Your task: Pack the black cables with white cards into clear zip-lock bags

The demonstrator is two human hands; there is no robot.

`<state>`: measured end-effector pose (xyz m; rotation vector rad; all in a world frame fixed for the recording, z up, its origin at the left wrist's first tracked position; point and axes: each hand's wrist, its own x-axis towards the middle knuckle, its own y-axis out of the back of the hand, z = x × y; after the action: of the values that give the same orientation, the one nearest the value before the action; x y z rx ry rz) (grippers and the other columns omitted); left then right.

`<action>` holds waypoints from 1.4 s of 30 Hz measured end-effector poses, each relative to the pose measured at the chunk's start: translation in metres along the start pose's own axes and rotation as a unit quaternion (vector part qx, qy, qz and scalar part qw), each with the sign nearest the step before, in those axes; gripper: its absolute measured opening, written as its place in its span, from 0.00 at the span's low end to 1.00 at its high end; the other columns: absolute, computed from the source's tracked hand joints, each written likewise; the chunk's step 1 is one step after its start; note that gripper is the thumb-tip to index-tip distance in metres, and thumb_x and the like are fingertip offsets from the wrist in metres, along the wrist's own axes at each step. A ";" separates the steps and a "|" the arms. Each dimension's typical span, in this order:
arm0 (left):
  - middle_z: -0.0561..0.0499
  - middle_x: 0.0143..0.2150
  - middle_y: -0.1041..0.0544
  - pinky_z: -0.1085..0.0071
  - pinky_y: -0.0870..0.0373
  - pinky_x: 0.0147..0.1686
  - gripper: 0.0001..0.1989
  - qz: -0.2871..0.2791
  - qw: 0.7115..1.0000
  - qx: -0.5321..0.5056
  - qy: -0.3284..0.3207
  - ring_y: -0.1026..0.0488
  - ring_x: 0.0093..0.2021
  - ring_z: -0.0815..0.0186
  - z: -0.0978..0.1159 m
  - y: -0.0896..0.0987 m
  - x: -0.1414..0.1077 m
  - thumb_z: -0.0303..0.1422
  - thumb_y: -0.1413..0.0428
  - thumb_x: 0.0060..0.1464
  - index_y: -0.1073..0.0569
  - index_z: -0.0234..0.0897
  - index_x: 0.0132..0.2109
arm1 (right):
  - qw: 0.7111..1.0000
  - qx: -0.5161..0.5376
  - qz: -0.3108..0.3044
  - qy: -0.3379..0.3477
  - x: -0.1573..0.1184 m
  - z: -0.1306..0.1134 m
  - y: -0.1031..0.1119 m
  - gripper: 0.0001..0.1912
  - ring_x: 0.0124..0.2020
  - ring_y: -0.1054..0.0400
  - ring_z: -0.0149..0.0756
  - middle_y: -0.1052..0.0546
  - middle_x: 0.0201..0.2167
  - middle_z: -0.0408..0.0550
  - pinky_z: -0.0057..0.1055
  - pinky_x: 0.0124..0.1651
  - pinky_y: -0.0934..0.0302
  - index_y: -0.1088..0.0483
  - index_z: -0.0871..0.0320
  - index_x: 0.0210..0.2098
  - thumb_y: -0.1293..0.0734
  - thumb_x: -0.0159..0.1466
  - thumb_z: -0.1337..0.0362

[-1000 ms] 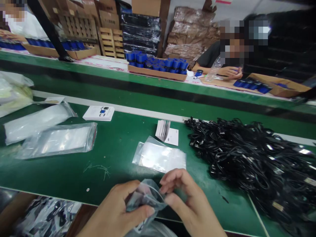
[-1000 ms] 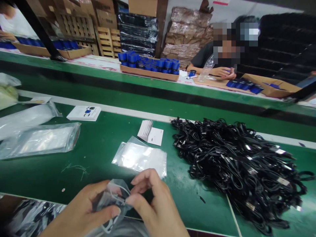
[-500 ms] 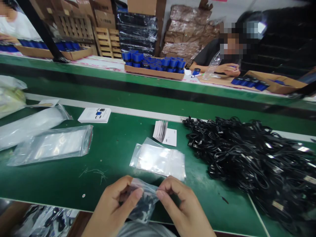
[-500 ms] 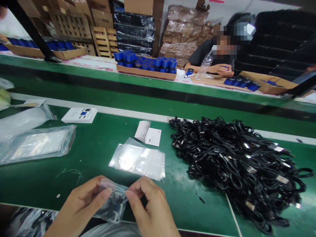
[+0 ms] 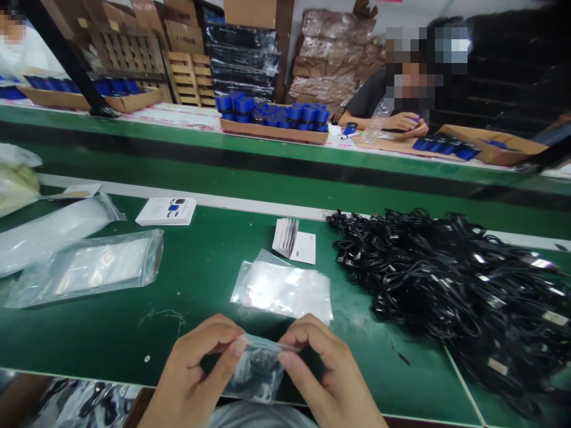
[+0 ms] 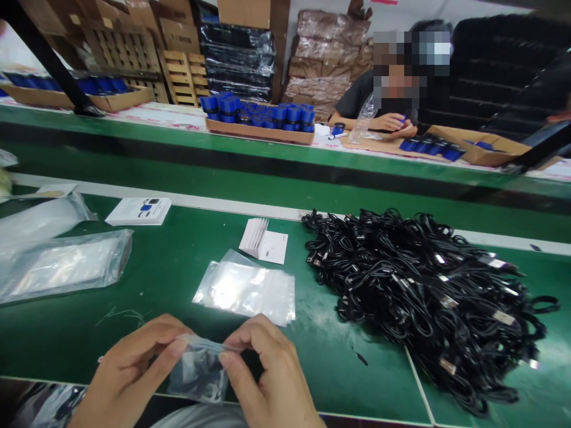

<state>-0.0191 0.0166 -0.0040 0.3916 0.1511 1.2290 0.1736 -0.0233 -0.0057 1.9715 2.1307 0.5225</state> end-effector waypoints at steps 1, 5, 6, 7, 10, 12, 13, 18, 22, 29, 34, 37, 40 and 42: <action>0.55 0.27 0.26 0.83 0.34 0.25 0.09 0.003 1.000 -0.013 0.015 0.29 0.25 0.72 0.000 -0.002 0.000 0.33 0.46 0.58 0.25 0.40 0.30 | 1.000 0.006 0.006 0.003 0.000 0.000 -0.001 0.07 0.31 0.34 0.31 0.30 0.28 0.43 0.25 0.34 0.41 0.33 0.58 0.30 0.39 0.64 0.68; 0.55 0.28 0.26 0.83 0.33 0.26 0.09 -0.029 0.999 -0.027 0.034 0.28 0.26 0.72 0.000 -0.006 0.000 0.33 0.46 0.58 0.25 0.39 0.31 | 0.999 0.024 0.024 -0.003 0.000 -0.001 -0.002 0.09 0.29 0.35 0.31 0.31 0.26 0.43 0.25 0.32 0.42 0.34 0.58 0.27 0.39 0.64 0.68; 0.55 0.28 0.26 0.83 0.33 0.27 0.08 -0.039 0.998 -0.026 0.029 0.28 0.27 0.72 0.000 -0.007 0.000 0.32 0.46 0.58 0.25 0.39 0.31 | 0.999 0.030 0.024 -0.007 0.000 -0.001 -0.002 0.09 0.29 0.36 0.31 0.31 0.27 0.43 0.25 0.32 0.42 0.34 0.58 0.27 0.38 0.64 0.68; 0.55 0.28 0.26 0.83 0.33 0.27 0.08 -0.038 0.999 -0.029 0.024 0.28 0.27 0.72 0.000 -0.008 0.000 0.32 0.46 0.58 0.25 0.39 0.31 | 0.999 0.037 0.025 -0.010 0.000 0.000 -0.003 0.08 0.29 0.36 0.31 0.31 0.27 0.43 0.25 0.32 0.42 0.34 0.58 0.27 0.38 0.64 0.68; 0.56 0.27 0.28 0.82 0.34 0.27 0.09 0.021 0.997 -0.069 0.028 0.30 0.27 0.73 0.002 -0.014 -0.002 0.34 0.45 0.58 0.27 0.40 0.29 | 0.995 0.085 0.044 -0.008 -0.001 0.003 -0.008 0.08 0.30 0.36 0.31 0.31 0.27 0.43 0.25 0.33 0.42 0.33 0.57 0.28 0.37 0.64 0.66; 0.58 0.27 0.31 0.82 0.36 0.25 0.11 0.054 0.992 -0.097 0.054 0.34 0.25 0.74 0.003 -0.019 -0.004 0.37 0.46 0.58 0.29 0.39 0.28 | 0.988 0.140 0.063 -0.006 -0.001 0.008 -0.017 0.08 0.30 0.37 0.31 0.32 0.28 0.43 0.25 0.32 0.43 0.32 0.57 0.30 0.36 0.64 0.62; 0.58 0.27 0.32 0.82 0.36 0.24 0.12 0.064 0.990 -0.105 0.073 0.34 0.24 0.74 0.004 -0.023 -0.005 0.39 0.46 0.58 0.30 0.40 0.29 | 0.984 0.165 0.070 -0.012 -0.001 0.010 -0.021 0.09 0.29 0.37 0.31 0.32 0.28 0.43 0.25 0.32 0.43 0.32 0.57 0.30 0.36 0.64 0.60; 0.54 0.32 0.22 0.74 0.30 0.35 0.14 0.072 0.983 -0.110 0.131 0.26 0.33 0.66 0.003 -0.045 -0.010 0.46 0.46 0.56 0.29 0.41 0.40 | 0.969 0.182 0.151 -0.067 0.001 0.014 -0.040 0.17 0.24 0.43 0.29 0.38 0.23 0.39 0.24 0.27 0.45 0.39 0.57 0.24 0.38 0.66 0.56; 0.52 0.34 0.19 0.71 0.29 0.38 0.11 0.083 0.988 -0.055 0.121 0.23 0.35 0.63 -0.002 -0.058 -0.015 0.43 0.46 0.56 0.28 0.41 0.39 | 0.958 0.161 0.222 -0.081 0.002 0.015 -0.049 0.20 0.22 0.45 0.28 0.40 0.20 0.37 0.23 0.25 0.46 0.41 0.56 0.24 0.41 0.67 0.52; 0.59 0.25 0.22 0.77 0.31 0.26 0.07 0.181 0.982 -0.023 0.053 0.26 0.23 0.69 -0.009 -0.070 -0.023 0.40 0.44 0.55 0.32 0.43 0.36 | 0.961 0.160 0.213 -0.078 -0.007 0.014 -0.062 0.18 0.18 0.47 0.27 0.40 0.17 0.36 0.24 0.21 0.51 0.43 0.55 0.25 0.40 0.67 0.52; 0.59 0.25 0.24 0.78 0.33 0.28 0.06 0.165 0.984 -0.030 0.065 0.27 0.24 0.70 -0.006 -0.067 -0.021 0.39 0.45 0.55 0.30 0.43 0.34 | 0.969 0.117 0.205 -0.071 -0.008 0.012 -0.060 0.16 0.18 0.44 0.27 0.39 0.17 0.36 0.25 0.23 0.50 0.44 0.55 0.26 0.43 0.69 0.56; 0.58 0.24 0.27 0.78 0.35 0.28 0.09 0.118 0.986 -0.072 0.091 0.30 0.25 0.70 0.000 -0.057 -0.016 0.40 0.47 0.58 0.30 0.42 0.32 | 0.981 0.108 0.152 -0.059 -0.005 0.010 -0.046 0.15 0.21 0.42 0.29 0.38 0.20 0.38 0.25 0.25 0.47 0.42 0.55 0.26 0.44 0.69 0.58; 0.58 0.23 0.35 0.78 0.39 0.26 0.15 0.053 0.985 -0.111 0.117 0.38 0.24 0.71 0.007 -0.045 -0.009 0.42 0.49 0.59 0.32 0.39 0.28 | 0.991 0.094 0.089 -0.025 -0.002 0.007 -0.031 0.14 0.27 0.40 0.31 0.36 0.24 0.42 0.26 0.30 0.44 0.38 0.57 0.25 0.41 0.67 0.61; 0.58 0.24 0.37 0.77 0.41 0.26 0.15 0.014 0.984 -0.124 0.130 0.40 0.25 0.71 0.009 -0.038 -0.006 0.42 0.48 0.58 0.32 0.38 0.27 | 0.991 0.108 0.071 -0.025 -0.002 0.006 -0.026 0.13 0.27 0.41 0.31 0.37 0.25 0.42 0.26 0.30 0.45 0.38 0.57 0.25 0.40 0.66 0.62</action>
<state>0.0152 -0.0018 -0.0102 0.0147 0.2137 1.3063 0.1522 -0.0254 -0.0208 2.2384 2.1051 0.2690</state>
